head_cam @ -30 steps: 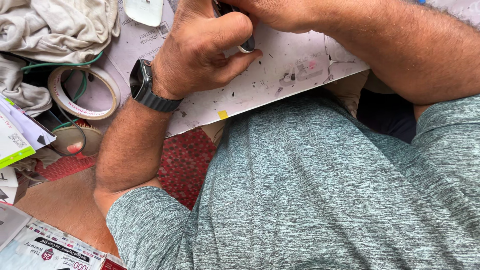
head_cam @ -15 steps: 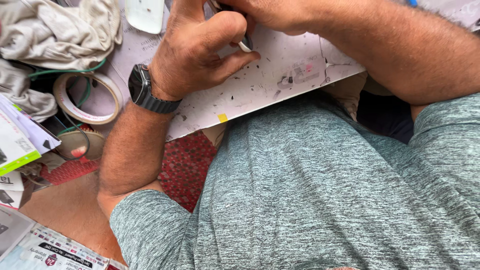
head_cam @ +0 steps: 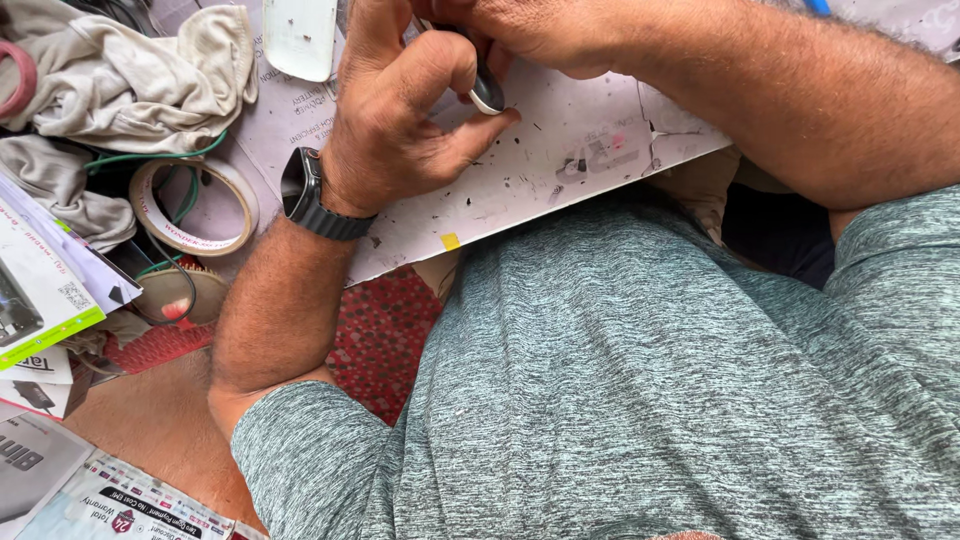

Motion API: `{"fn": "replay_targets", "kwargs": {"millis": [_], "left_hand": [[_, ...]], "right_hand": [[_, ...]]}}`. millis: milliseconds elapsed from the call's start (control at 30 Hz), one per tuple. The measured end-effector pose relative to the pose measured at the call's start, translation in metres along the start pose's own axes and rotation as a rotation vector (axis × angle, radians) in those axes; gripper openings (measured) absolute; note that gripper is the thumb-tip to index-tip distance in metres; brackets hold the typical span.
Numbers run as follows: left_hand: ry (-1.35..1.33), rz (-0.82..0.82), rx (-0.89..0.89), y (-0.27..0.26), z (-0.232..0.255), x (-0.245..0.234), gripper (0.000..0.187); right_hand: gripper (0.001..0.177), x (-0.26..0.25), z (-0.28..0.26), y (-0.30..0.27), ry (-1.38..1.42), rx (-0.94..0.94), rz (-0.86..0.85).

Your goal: The person disassembles a mobile phone by removing the back cover and battery. They then use a metal prying tool and a plastic opening pick to separate the phone's casing and internal components. The person continues to pry and adjust the phone's frame and internal parts using the tools.

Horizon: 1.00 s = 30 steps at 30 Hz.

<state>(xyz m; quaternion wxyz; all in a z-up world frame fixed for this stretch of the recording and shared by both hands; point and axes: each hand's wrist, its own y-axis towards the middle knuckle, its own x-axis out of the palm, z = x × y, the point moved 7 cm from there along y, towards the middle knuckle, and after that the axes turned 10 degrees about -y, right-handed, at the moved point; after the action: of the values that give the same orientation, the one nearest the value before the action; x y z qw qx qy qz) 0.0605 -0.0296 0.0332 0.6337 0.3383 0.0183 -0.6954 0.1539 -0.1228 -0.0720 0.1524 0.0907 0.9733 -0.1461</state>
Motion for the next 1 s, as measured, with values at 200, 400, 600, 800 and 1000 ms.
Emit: {"fn": "replay_targets", "kwargs": {"millis": [200,400,600,800,1000], "left_hand": [[-0.022,0.005,0.019,-0.001,0.0,0.005,0.043],[0.007,-0.039,0.055,0.001,0.002,0.003,0.043],[-0.042,-0.061,0.077,0.001,0.001,0.004,0.04],[-0.022,-0.079,0.053,0.001,-0.001,0.006,0.038],[0.049,0.269,0.053,0.006,0.013,-0.022,0.057]], "right_hand": [[0.037,0.003,0.003,0.004,-0.043,-0.006,-0.001],[0.035,0.004,0.004,0.004,-0.071,-0.001,0.004],[0.034,0.004,0.003,0.006,-0.097,0.004,0.009],[0.032,0.004,0.005,0.007,-0.104,0.007,0.008],[0.03,-0.008,-0.019,0.0,0.001,-0.09,0.051]]}}
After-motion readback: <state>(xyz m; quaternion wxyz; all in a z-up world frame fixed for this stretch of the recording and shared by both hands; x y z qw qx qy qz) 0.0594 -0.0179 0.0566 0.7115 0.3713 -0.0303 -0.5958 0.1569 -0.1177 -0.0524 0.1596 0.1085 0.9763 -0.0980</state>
